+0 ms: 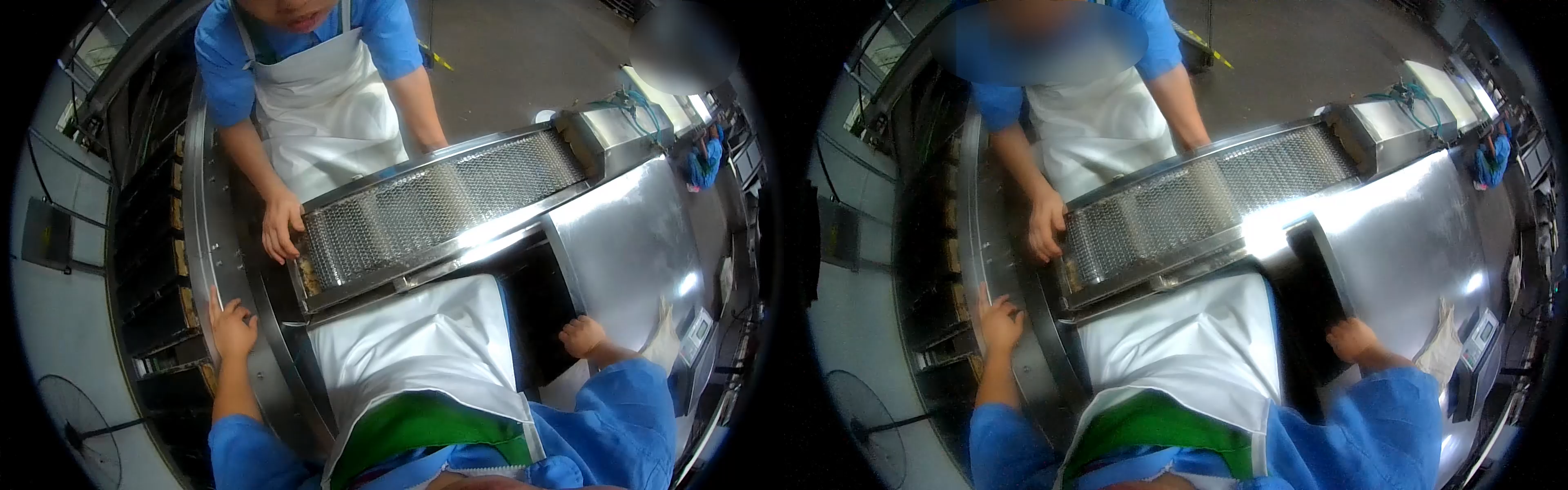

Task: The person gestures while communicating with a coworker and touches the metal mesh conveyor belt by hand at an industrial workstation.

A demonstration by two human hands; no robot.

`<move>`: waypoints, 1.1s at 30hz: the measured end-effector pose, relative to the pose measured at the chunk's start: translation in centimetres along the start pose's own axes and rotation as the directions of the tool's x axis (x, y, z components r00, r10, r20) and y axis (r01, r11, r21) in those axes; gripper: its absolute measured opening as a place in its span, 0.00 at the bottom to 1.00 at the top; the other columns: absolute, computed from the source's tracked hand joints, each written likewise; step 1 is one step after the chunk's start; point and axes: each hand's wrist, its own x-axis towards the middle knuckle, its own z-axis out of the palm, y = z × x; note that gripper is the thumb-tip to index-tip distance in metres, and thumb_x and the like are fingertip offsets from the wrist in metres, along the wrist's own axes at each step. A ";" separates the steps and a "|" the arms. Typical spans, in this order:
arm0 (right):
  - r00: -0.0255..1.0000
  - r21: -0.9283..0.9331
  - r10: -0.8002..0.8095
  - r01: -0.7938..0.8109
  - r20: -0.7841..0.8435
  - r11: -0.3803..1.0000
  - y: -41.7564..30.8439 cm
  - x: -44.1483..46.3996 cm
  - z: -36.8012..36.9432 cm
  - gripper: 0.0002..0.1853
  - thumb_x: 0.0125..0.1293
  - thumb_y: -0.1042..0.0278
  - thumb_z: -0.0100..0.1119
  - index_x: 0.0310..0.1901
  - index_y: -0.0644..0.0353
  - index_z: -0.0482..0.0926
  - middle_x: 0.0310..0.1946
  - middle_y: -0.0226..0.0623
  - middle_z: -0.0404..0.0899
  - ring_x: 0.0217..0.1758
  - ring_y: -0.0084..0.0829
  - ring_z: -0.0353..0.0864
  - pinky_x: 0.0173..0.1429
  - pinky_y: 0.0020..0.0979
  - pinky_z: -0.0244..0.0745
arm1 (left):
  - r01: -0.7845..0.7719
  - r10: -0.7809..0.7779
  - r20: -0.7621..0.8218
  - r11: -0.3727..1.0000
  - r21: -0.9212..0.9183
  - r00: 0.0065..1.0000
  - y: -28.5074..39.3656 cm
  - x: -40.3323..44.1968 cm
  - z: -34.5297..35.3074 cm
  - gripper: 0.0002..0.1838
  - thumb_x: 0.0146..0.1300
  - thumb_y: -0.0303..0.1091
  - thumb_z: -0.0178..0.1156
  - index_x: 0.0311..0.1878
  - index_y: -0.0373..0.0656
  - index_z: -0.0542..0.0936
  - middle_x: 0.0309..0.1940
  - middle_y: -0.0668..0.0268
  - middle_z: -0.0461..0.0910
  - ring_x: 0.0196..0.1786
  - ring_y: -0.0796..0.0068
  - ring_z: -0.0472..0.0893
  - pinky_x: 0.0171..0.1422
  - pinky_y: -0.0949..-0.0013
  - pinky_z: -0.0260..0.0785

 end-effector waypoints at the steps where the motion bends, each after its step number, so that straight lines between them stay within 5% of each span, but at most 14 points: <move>1: 1.000 -0.003 -0.005 0.005 -0.001 1.000 0.0 0.0 0.1 0.05 0.56 0.63 0.57 0.26 0.49 0.80 0.28 0.28 0.81 0.37 0.33 0.82 0.45 0.34 0.74 | -0.011 0.011 -0.018 1.000 -0.002 1.000 -0.1 0.0 0.2 0.04 0.48 0.30 0.72 0.28 0.44 0.87 0.55 0.63 0.83 0.81 0.52 0.52 0.82 0.46 0.47; 12: 0.974 -0.005 -0.067 0.068 -0.217 0.998 0.2 0.1 0.6 0.04 0.50 0.63 0.59 0.23 0.49 0.78 0.25 0.26 0.78 0.33 0.31 0.79 0.42 0.34 0.72 | -0.008 0.008 -0.012 1.000 -0.004 1.000 0.5 0.2 -0.4 0.03 0.48 0.30 0.72 0.28 0.43 0.87 0.54 0.62 0.83 0.81 0.52 0.51 0.82 0.46 0.47; 22: 0.972 -0.014 -0.078 0.077 -0.221 0.997 0.1 0.4 -0.4 0.04 0.51 0.63 0.58 0.22 0.49 0.78 0.25 0.27 0.78 0.34 0.32 0.79 0.43 0.35 0.73 | 0.005 -0.005 -0.007 1.000 0.013 1.000 0.2 0.3 -0.1 0.04 0.48 0.31 0.72 0.28 0.44 0.88 0.53 0.63 0.84 0.81 0.52 0.52 0.82 0.47 0.48; 33: 0.999 0.016 -0.022 0.023 -0.042 1.000 0.2 -0.1 0.4 0.05 0.55 0.64 0.56 0.24 0.49 0.80 0.26 0.28 0.80 0.36 0.32 0.81 0.44 0.36 0.73 | 0.004 -0.004 -0.026 1.000 0.006 1.000 0.3 0.2 0.0 0.04 0.48 0.31 0.71 0.29 0.44 0.88 0.53 0.63 0.84 0.80 0.51 0.53 0.81 0.46 0.48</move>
